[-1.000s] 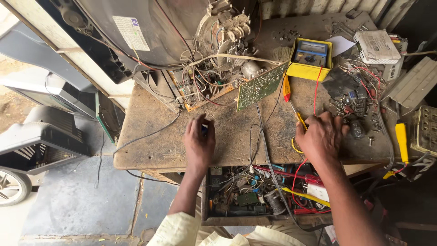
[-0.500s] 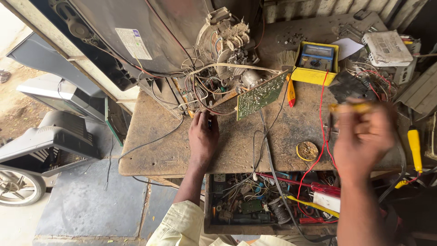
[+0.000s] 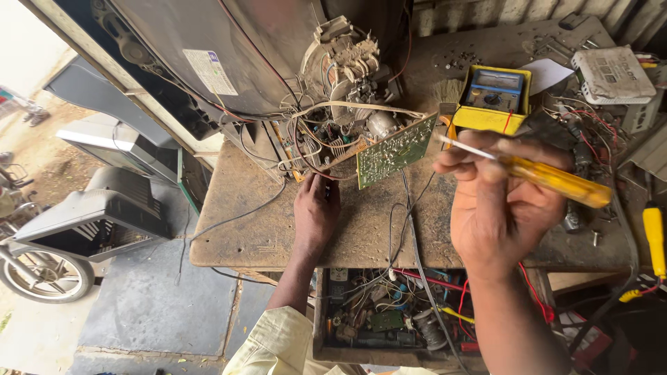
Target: The person solders a small cylindrical component onto a green circuit board using a soldering iron and solder wire. They repeatedly heat the joint and feed solder, then use a screwdriver to probe the board. The person also handles a small metal component and a container of soldering flux.
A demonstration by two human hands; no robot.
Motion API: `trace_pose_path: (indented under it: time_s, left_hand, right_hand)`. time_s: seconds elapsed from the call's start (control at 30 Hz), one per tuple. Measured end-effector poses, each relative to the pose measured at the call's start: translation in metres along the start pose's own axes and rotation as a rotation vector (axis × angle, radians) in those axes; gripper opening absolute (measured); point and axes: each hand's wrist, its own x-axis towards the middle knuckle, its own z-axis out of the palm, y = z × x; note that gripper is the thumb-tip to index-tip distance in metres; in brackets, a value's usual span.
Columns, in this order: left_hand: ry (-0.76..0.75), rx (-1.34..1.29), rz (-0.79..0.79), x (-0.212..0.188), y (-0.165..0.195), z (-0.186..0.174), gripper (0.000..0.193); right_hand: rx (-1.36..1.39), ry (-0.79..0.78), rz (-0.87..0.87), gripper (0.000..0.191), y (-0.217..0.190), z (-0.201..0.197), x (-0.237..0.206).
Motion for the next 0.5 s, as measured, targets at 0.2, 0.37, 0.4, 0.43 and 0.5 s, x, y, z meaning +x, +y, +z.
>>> trace_pose_path:
  time_s: [0.2,0.37,0.4,0.43,0.5]
  left_hand:
    - [-0.007,0.026,0.014,0.002,-0.003,0.005,0.023]
    - [-0.006,0.052,0.043,-0.001,-0.005,0.008,0.026]
    - [0.003,0.051,0.051,0.001,-0.006,0.009,0.026]
    - [0.005,0.046,0.06,0.002,-0.007,0.009,0.027]
    - [0.001,0.038,0.068,0.0,-0.007,0.009,0.03]
  right_hand:
    - [0.045,-0.001,0.03,0.018,0.011,0.001,-0.001]
    - [-0.151,-0.009,-0.028,0.023,0.02,-0.001,-0.003]
    - [-0.181,-0.016,-0.038,0.023,0.021,-0.001,-0.003]
    - [-0.213,-0.021,-0.044,0.023,0.022,-0.002,-0.003]
    - [-0.238,-0.046,-0.086,0.023,0.028,-0.001,-0.004]
